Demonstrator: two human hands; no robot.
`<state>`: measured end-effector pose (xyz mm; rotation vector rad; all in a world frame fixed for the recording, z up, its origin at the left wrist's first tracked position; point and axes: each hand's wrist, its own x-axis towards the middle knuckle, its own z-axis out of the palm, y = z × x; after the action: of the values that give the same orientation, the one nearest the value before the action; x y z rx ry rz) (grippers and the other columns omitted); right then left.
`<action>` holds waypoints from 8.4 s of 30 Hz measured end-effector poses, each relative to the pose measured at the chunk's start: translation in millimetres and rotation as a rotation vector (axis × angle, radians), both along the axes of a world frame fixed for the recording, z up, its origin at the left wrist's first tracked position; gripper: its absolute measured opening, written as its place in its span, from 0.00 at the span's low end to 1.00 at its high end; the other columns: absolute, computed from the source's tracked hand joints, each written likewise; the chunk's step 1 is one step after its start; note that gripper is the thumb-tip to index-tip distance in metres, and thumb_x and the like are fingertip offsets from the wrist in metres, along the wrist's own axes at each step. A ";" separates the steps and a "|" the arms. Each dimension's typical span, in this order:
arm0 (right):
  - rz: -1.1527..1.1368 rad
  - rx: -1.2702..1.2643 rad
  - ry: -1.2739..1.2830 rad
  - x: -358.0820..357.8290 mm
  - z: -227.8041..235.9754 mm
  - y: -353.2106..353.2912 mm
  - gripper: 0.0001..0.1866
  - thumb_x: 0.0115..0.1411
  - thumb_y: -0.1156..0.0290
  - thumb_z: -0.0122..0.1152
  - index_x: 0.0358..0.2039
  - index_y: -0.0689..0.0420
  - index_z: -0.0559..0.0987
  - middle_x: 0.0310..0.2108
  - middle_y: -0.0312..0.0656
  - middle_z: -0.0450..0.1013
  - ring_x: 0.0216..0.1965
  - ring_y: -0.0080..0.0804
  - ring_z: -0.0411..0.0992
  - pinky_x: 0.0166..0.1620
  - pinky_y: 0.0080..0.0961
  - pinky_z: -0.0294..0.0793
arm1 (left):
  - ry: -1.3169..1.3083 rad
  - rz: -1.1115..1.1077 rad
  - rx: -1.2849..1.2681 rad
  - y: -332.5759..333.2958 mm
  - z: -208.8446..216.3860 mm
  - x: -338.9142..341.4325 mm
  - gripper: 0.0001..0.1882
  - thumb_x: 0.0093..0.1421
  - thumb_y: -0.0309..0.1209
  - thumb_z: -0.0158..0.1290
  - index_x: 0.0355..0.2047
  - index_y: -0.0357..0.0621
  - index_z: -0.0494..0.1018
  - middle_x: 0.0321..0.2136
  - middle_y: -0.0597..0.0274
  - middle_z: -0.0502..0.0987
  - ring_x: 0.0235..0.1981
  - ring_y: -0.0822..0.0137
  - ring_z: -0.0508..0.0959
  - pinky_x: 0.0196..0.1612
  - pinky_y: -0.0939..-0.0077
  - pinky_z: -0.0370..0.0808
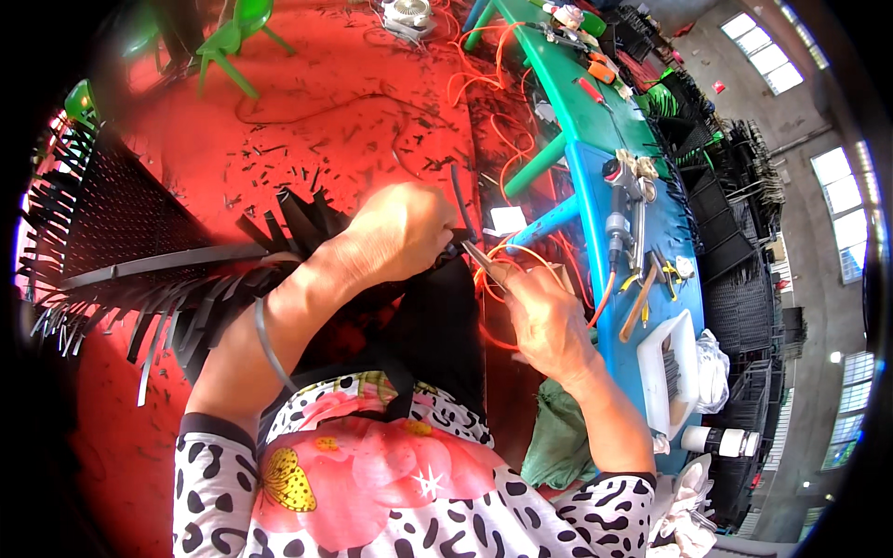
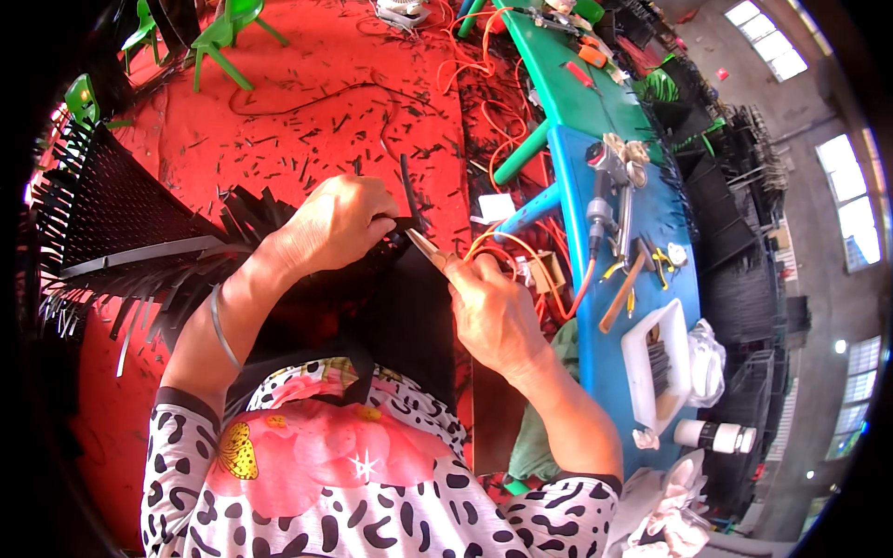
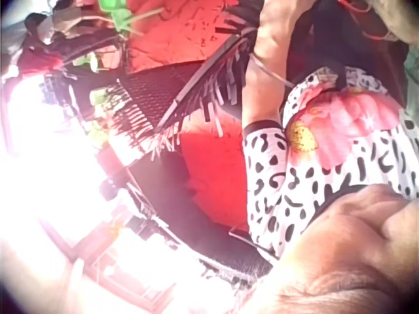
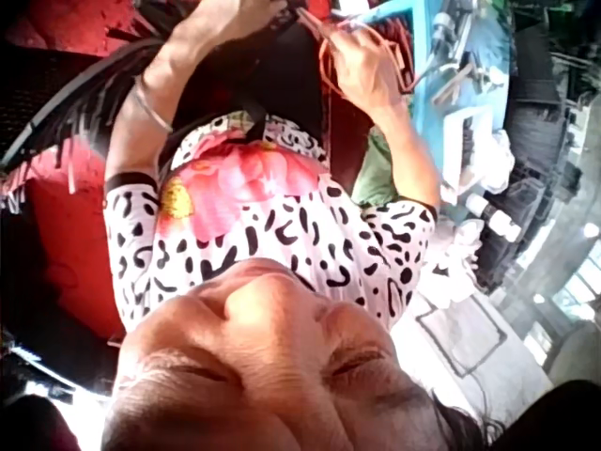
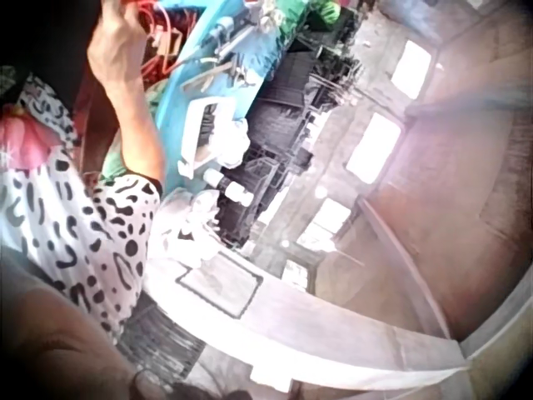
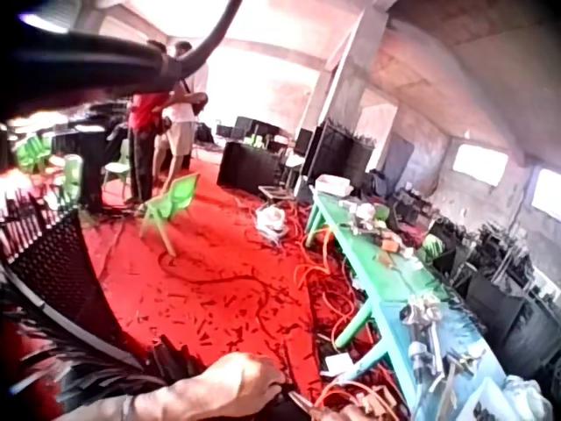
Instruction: The person weaves strips of black plastic into the frame of a chair, using pliers to pull and secure the material at the edges.
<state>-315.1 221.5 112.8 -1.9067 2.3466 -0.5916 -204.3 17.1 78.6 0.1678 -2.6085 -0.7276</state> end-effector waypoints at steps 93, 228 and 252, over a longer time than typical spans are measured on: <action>0.069 -0.213 -1.283 9.7 -61.5 -4.6 0.17 0.57 0.78 0.58 0.46 0.63 0.67 0.19 0.33 0.64 0.17 0.17 0.60 0.21 0.18 0.60 | -0.048 -0.034 -0.424 2.3 18.7 -6.7 0.18 0.50 0.19 0.48 0.43 0.38 0.64 0.21 0.49 0.70 0.23 0.47 0.73 0.25 0.59 0.69; -0.137 -0.428 -1.478 37.9 -69.1 -29.5 0.18 0.54 0.81 0.58 0.46 0.65 0.68 0.22 0.32 0.69 0.14 0.12 0.61 0.16 0.11 0.56 | -0.016 -0.054 0.094 8.9 33.7 18.9 0.07 0.50 0.19 0.53 0.31 0.33 0.74 0.26 0.47 0.76 0.30 0.48 0.77 0.31 0.66 0.73; 0.219 -0.303 0.048 10.6 -16.9 -83.4 0.18 0.44 0.81 0.58 0.39 0.59 0.71 0.30 0.48 0.72 0.31 0.49 0.73 0.31 0.39 0.72 | 0.343 0.061 0.729 -2.2 -6.0 19.3 0.20 0.51 0.14 0.47 0.46 0.37 0.69 0.33 0.64 0.75 0.36 0.75 0.75 0.40 0.81 0.72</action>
<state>-304.5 138.1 95.9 -2.2866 2.1328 -0.9330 -185.0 14.9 72.6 0.2992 -1.9112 -1.5052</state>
